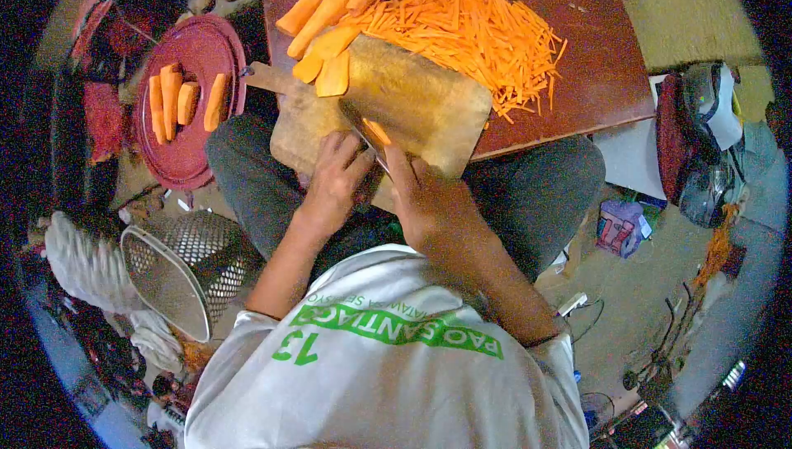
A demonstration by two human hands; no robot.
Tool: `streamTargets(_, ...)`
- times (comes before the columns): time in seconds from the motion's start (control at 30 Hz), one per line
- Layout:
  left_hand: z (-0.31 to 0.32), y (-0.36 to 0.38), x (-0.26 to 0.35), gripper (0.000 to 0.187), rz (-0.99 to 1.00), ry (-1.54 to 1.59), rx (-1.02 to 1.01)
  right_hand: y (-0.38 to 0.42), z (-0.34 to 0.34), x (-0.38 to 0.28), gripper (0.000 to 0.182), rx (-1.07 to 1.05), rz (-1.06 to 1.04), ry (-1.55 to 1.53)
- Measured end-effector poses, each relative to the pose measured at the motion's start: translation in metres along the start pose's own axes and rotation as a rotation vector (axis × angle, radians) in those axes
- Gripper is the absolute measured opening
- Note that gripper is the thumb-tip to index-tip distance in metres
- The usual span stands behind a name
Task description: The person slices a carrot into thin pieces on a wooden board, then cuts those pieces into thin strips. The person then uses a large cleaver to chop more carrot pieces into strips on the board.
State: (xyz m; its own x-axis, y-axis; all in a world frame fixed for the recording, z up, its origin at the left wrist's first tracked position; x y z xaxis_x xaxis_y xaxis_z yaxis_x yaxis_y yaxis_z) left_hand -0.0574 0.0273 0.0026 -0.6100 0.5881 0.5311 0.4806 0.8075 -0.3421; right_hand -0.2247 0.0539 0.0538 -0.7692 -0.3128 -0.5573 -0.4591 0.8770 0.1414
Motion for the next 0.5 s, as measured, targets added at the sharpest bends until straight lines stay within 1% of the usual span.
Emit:
streamTargets(0.07,0.002,0.001,-0.001,0.036,0.004,0.005,0.008,0.018,0.008,0.006,0.062,-0.082,0.019,0.124)
streamTargets(0.13,0.004,0.004,-0.002,0.038,0.005,0.013,0.021,0.04,0.007,0.003,0.062,-0.109,0.057,0.137)
streamTargets(0.2,0.004,0.004,-0.003,0.04,0.027,0.016,0.034,0.055,-0.008,-0.006,0.061,-0.06,0.12,0.036)
streamTargets(0.3,0.004,0.004,-0.004,0.044,0.035,0.023,0.027,0.023,0.011,0.0,0.058,0.012,0.007,0.0)
streamTargets(0.4,0.0,0.003,-0.001,0.046,0.039,0.027,0.025,-0.005,0.0,-0.005,0.057,0.023,0.005,-0.056)
streamTargets(0.5,0.002,0.005,-0.004,0.046,0.049,0.026,0.028,0.012,0.0,-0.002,0.062,-0.056,0.054,-0.041)
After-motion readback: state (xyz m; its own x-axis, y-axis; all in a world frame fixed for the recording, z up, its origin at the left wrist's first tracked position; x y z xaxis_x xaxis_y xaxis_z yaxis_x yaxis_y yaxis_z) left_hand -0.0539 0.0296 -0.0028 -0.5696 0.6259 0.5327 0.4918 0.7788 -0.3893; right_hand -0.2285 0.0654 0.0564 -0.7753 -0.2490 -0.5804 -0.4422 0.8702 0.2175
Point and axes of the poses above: each hand's wrist, its own y-axis away from the middle knuckle, its own z-axis out of the palm, x = y × z, the point moved 5 cm from there along -y, towards the middle knuckle, and after that the axes turned 1 degree about -x, right-handed, at the moved point
